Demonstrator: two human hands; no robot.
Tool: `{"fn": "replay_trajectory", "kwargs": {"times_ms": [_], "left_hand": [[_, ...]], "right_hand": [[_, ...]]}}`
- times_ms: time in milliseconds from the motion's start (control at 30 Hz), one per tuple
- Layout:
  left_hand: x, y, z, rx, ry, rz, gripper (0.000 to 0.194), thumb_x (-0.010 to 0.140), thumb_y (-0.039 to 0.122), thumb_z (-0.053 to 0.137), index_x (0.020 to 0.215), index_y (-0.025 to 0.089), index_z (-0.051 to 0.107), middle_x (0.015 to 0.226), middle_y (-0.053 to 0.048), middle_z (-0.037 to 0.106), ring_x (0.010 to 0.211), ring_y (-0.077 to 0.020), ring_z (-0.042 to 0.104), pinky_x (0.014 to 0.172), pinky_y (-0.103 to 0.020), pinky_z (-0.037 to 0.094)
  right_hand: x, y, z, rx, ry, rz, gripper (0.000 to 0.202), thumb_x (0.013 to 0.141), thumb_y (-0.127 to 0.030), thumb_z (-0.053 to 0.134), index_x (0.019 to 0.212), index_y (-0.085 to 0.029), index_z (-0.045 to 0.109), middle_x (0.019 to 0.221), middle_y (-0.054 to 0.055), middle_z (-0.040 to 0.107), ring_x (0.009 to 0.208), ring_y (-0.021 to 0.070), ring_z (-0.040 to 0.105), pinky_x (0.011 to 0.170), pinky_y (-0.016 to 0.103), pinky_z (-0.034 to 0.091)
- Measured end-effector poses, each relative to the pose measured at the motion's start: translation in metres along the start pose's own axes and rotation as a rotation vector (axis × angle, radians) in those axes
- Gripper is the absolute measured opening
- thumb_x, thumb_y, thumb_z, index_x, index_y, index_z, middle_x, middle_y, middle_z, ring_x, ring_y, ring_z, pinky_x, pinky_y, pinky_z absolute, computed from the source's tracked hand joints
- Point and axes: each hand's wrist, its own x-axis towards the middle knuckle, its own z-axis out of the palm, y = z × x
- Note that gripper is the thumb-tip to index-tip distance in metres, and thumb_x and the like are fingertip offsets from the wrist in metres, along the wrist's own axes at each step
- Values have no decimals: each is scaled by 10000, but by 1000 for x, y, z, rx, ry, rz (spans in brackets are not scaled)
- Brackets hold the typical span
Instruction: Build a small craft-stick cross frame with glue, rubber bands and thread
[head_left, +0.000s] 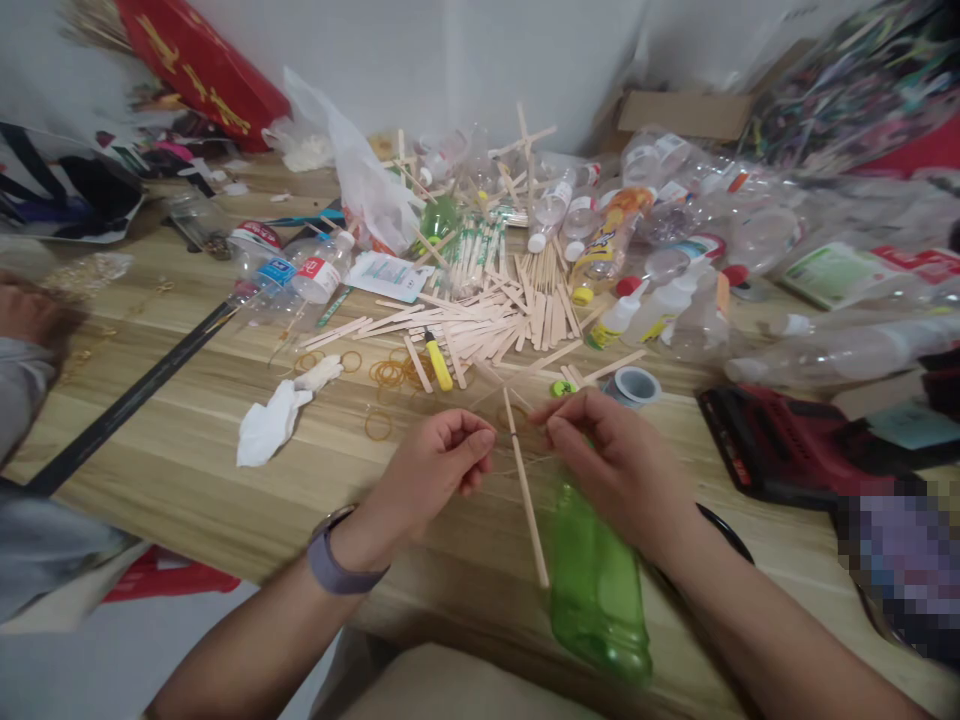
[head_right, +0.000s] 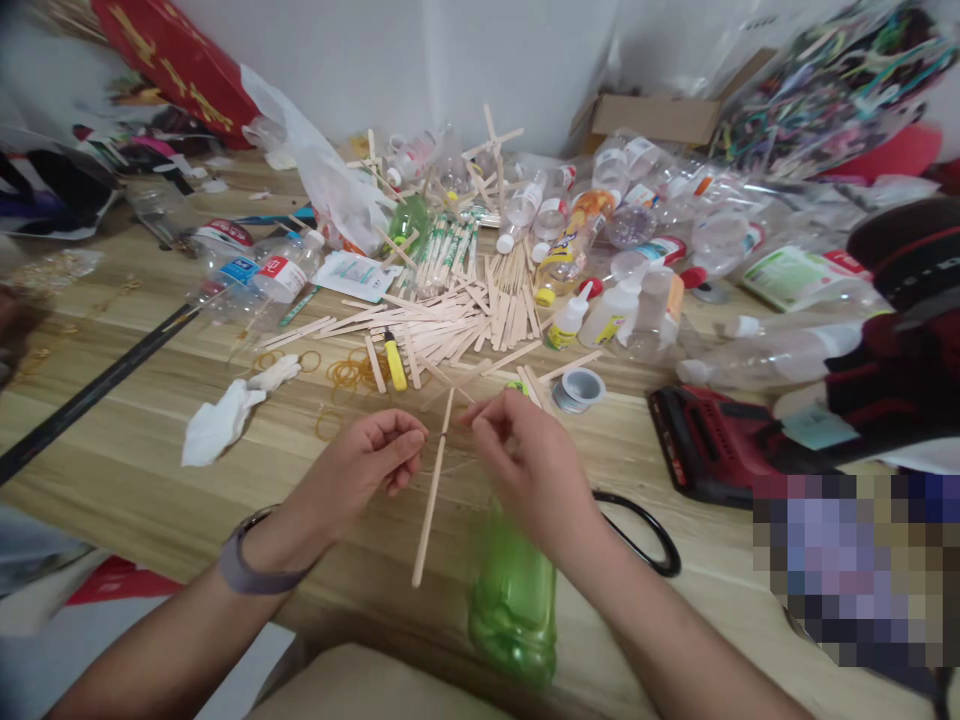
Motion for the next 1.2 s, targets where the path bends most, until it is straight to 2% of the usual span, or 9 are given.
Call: {"fn": "replay_trajectory", "kwargs": {"times_ms": [167,267,367,467,633,900,1000,1100,1200], "left_hand": [[-6,0,-4,161,-48,40,139,869,304,565,816,176,569,607,62,550,524,-88,473,505,-201,359],[-8,3,-4,282,-147,44,118,868,249,536,860,173,627,624,51,568,540,-104,483,515,-219,357],[-8,7,-3,362,-208,49,156,852,200,501,872,189,655,628,54,563,539,-103,458,516,-221,333],[-5,7,-3,242,-211,5,90,797,178,529,787,195,616,585,67,531,514,-98,427,491,-214,304],[-3,3,-3,34,-241,-16,70,792,246,518,748,200,546,540,75,468,486,-89,375,480,-209,275],[-4,-2,5,-285,-134,98,69,750,181,528,684,167,541,753,18,522,566,-72,395,524,-220,291],[-3,-3,7,-493,-126,50,85,724,182,584,655,160,539,787,3,556,555,-67,417,500,-213,302],[-1,-4,5,-621,-119,-29,130,709,218,614,669,167,501,769,25,551,462,-26,336,437,-183,253],[0,-5,4,-630,-141,-60,153,717,242,592,680,179,458,720,48,532,386,0,222,390,-179,177]], "right_hand": [[3,-3,3,608,-140,344,174,817,-320,580,694,-219,507,674,-12,639,544,109,563,536,246,431],[2,-3,5,776,-171,423,193,783,-337,637,723,-202,515,722,-29,618,531,82,553,517,225,427],[2,-2,5,803,-192,422,199,789,-327,640,717,-201,504,690,-43,588,543,85,554,528,228,439],[2,-1,5,828,-219,416,192,817,-323,626,728,-198,511,660,-47,573,539,90,553,535,235,437],[0,3,5,935,-273,391,189,895,-281,584,742,-188,521,710,-46,572,583,78,561,547,211,423],[-4,1,5,898,-327,272,196,952,-263,532,776,-179,553,768,-29,583,627,85,569,584,224,443],[-5,-1,5,895,-347,227,188,959,-275,530,802,-180,567,794,-15,601,654,92,581,608,234,458],[-5,-3,5,882,-367,191,180,961,-296,536,828,-183,581,784,-7,607,652,100,582,612,244,471],[-6,-6,4,869,-376,189,193,951,-331,552,825,-188,582,786,3,608,661,114,586,609,258,490]]}}
